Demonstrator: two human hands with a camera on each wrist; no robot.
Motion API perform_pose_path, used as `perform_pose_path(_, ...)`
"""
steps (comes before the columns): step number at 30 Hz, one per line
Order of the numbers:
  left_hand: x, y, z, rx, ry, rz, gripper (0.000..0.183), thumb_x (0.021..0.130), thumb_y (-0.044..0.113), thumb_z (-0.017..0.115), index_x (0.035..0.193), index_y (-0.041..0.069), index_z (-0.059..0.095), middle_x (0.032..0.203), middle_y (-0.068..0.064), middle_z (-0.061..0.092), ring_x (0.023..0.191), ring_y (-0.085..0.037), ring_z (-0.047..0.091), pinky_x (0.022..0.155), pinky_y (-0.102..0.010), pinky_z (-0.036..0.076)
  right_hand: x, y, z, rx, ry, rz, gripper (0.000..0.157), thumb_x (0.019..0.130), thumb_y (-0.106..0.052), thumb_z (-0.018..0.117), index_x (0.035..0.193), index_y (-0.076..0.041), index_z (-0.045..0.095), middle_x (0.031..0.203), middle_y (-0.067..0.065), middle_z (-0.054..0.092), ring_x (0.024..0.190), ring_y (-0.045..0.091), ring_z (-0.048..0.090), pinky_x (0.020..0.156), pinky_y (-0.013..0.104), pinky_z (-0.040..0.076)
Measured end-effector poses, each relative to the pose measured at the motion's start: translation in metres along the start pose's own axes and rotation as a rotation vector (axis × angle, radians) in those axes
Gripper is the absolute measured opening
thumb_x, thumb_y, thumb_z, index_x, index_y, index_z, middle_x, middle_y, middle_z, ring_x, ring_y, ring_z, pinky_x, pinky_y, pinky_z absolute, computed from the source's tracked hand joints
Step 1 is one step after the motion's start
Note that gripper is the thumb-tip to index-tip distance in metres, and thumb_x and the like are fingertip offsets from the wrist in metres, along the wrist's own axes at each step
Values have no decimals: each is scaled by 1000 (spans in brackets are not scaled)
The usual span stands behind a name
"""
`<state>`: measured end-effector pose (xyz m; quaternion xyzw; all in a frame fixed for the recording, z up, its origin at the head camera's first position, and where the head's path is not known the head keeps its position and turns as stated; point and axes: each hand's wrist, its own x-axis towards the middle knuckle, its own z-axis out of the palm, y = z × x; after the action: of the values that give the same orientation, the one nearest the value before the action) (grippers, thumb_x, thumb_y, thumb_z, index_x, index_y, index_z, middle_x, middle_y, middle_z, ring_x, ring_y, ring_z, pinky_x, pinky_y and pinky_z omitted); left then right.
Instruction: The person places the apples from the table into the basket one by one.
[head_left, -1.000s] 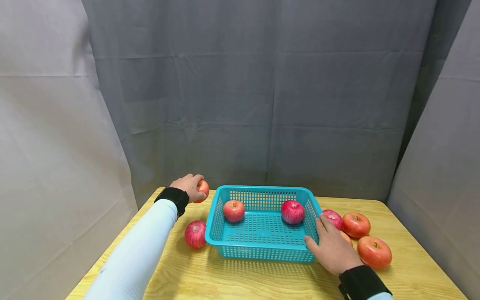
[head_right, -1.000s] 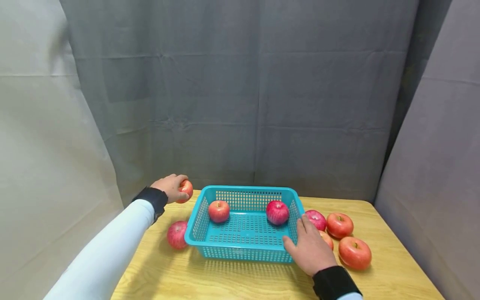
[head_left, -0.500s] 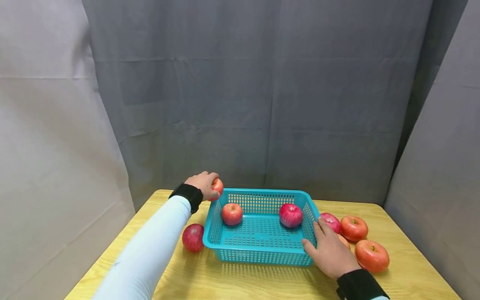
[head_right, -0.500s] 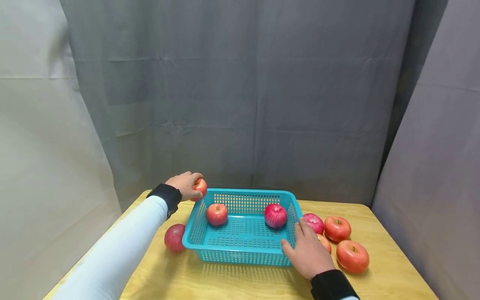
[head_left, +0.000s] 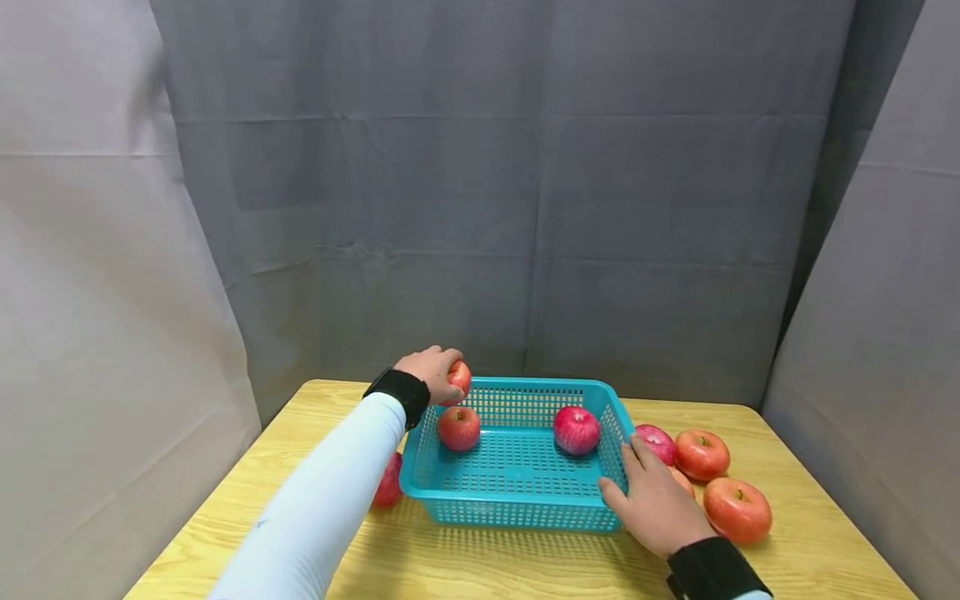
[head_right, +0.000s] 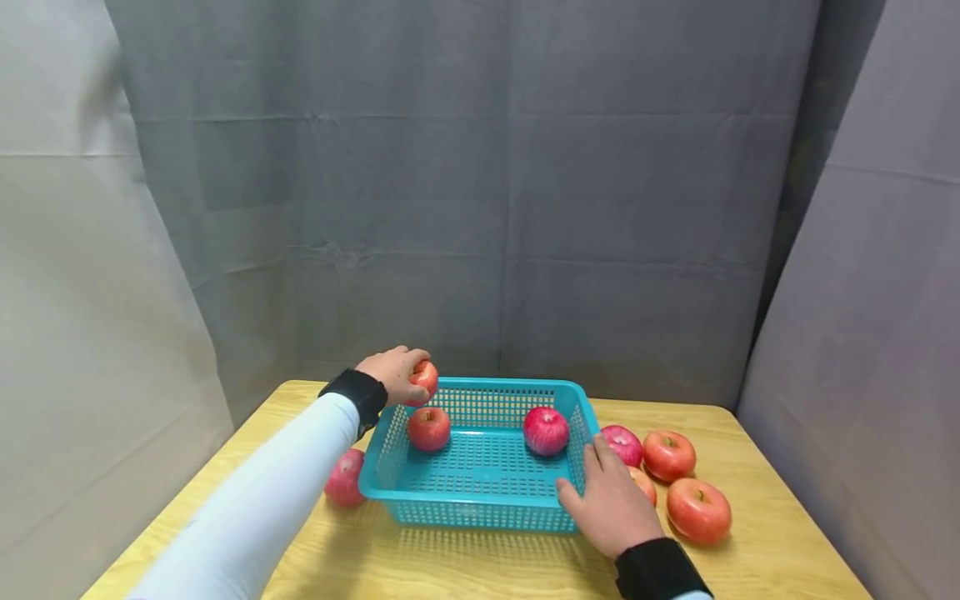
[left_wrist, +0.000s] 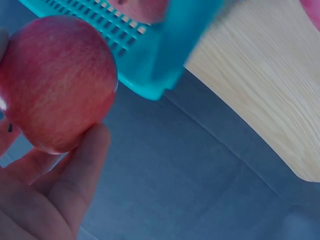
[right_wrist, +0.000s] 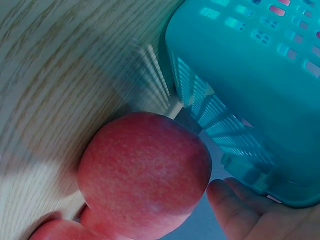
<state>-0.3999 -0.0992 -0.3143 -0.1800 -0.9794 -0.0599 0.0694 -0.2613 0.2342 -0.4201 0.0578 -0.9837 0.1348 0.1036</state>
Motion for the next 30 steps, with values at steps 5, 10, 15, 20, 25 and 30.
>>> perform_pose_path(5,3,14,6,-38,-5,28,64,76,40,75,132,21,51,107,-3,58,85,-21,53,73,-39,50,-1,0,0,-1,16,-11,94,89,-72,35,140,8,36,148,27,23,130,42,26,96,63,38)
perform_pose_path(10,-1,30,8,-69,-5,63,63,76,37,76,132,19,53,107,-5,59,85,-22,54,73,-40,51,-5,0,2,7,19,-11,95,89,-72,34,139,8,37,148,26,24,130,42,26,95,63,38)
perform_pose_path(15,-1,41,11,-76,0,95,59,78,35,75,130,18,54,105,-4,58,82,-22,53,70,-39,50,-6,-1,3,14,7,2,95,88,-73,34,139,7,37,149,26,23,131,41,25,96,63,37)
perform_pose_path(20,3,49,16,-78,-4,102,59,78,36,75,131,19,53,105,-3,58,83,-21,53,70,-38,51,-7,-4,2,13,0,15,96,88,-74,33,140,6,37,149,25,22,130,42,25,95,64,38)
perform_pose_path(25,7,56,23,-77,-12,115,59,78,36,74,130,19,53,106,-4,58,83,-22,53,73,-40,49,-7,-6,0,15,1,19,96,88,-74,33,141,6,36,150,25,21,131,42,25,96,65,36)
perform_pose_path(30,9,61,36,-69,-4,117,60,78,38,74,131,20,53,106,-4,58,83,-21,53,75,-40,48,-9,-8,1,17,0,12,95,88,-74,32,141,5,36,150,24,21,131,42,25,97,64,36)
